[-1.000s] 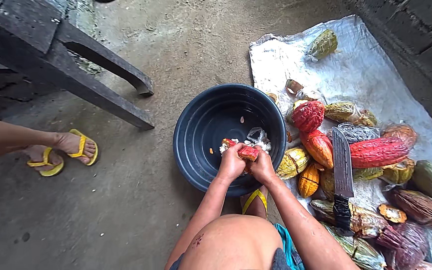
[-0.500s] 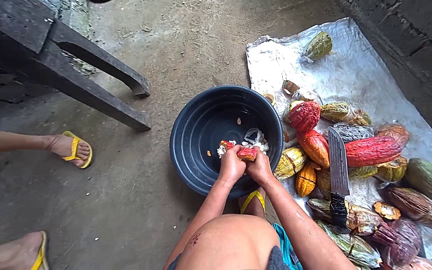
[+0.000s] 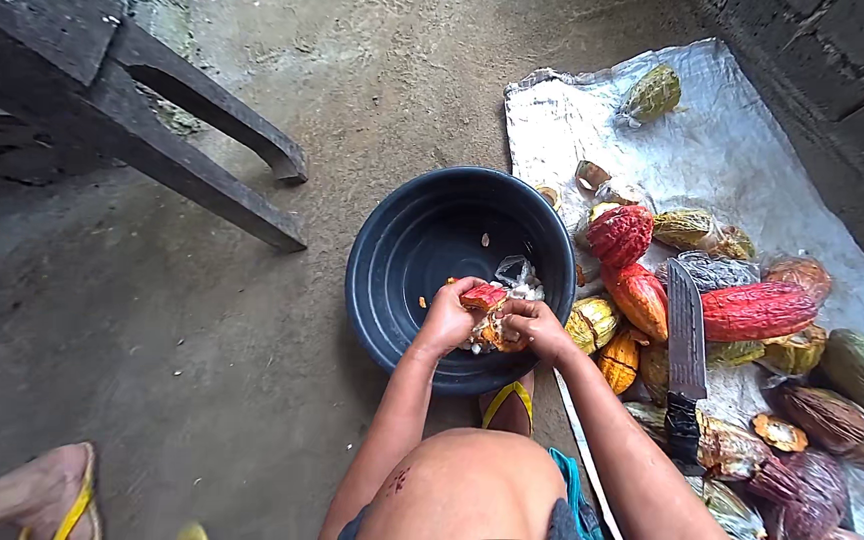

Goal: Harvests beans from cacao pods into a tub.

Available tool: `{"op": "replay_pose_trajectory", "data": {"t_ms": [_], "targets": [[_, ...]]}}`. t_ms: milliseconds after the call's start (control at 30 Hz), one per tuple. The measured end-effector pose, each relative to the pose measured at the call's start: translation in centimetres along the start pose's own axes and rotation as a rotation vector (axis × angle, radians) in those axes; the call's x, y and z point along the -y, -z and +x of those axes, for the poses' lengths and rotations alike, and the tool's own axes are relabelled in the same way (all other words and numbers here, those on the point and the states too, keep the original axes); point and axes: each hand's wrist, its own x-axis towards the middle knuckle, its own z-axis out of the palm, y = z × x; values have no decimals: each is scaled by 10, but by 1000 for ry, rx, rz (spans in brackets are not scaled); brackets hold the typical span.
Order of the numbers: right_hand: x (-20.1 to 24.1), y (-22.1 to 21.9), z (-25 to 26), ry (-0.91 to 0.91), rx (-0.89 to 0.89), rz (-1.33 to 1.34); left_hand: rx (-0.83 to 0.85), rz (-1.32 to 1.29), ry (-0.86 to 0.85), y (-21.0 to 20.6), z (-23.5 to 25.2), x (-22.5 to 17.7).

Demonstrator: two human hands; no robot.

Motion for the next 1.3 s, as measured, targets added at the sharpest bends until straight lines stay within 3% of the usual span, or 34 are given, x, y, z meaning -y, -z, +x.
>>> {"op": "replay_pose_trajectory", "data": {"t_ms": [167,367,567,633,800,933,1100,1300], "targets": [[-2,1,2,24,64,-23,36,-22,-40,3,1,7],[-11,-9,5,86,-96,-310,45,53,16,-5,1,7],[1,-18,3,7,-249,-489,71,120,-49,6,-5,2],[-1,-16,4,12,-252,-438,45,72,-99,15,-7,6],[-6,-5,-2,68,-111,-6,-4,-84,-211,29,-8,15],[-8,-6,-1,52,-3,-83,-20,-83,-254,19,-4,15],[-15,-15,-2,169,-167,-341,-55,-202,-171,10,-2,22],[-18,-23,-9,284,-318,-398,-45,-461,159,10,-5,14]]}}
